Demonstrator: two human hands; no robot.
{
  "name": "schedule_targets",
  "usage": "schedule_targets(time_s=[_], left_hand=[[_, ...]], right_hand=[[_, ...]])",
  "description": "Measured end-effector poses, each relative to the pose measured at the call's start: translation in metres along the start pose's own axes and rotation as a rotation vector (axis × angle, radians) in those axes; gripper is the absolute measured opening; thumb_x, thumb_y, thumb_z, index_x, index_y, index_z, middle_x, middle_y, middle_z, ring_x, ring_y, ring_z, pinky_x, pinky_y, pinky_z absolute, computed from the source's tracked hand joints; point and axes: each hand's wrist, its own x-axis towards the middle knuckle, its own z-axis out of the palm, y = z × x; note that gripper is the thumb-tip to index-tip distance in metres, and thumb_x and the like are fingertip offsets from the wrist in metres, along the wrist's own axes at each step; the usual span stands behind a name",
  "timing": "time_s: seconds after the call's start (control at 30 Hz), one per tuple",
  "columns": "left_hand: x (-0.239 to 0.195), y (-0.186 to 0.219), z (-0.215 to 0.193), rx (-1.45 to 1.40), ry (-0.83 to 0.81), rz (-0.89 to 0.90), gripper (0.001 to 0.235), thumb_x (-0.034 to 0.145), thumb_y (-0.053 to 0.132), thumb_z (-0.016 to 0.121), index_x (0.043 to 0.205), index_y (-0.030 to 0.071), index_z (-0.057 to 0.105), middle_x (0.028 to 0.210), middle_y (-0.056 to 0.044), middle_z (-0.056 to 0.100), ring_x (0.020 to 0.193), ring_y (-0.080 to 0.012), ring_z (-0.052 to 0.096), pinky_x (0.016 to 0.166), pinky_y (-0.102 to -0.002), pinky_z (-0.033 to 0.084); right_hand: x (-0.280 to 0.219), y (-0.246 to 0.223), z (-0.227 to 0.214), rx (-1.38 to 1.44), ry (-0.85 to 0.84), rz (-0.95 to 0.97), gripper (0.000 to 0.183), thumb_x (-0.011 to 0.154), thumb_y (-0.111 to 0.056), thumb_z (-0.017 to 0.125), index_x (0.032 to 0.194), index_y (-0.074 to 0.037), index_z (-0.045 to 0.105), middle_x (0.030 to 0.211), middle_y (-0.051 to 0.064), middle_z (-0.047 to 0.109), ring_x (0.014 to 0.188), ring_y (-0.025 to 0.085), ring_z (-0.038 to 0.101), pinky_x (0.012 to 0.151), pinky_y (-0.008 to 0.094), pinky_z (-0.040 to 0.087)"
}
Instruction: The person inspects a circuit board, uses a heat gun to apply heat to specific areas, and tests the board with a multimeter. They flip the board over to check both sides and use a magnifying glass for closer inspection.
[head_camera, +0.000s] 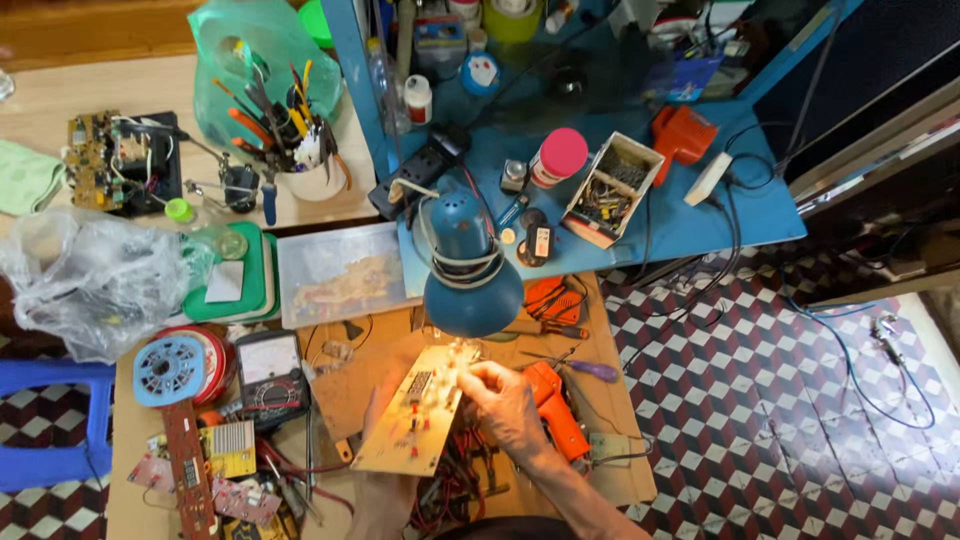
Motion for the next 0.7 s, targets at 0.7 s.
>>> schedule_targets(time_s=[0.7], left_hand=[[0.017, -0.052, -0.008, 0.476, -0.089, -0.029, 0.09, 0.076, 0.004, 0.077, 0.152, 0.003, 0.029, 0.131, -0.013, 0.06, 0.124, -0.0222, 0.062, 0.102, -0.039, 0.053]], right_hand=[[-0.026, 0.0, -0.018, 0.111, 0.021, 0.199, 0.021, 0.092, -0.02, 0.067, 0.09, 0.001, 0.071, 0.069, 0.004, 0.066, 0.052, 0.011, 0.061, 0.049, 0.023, 0.047]])
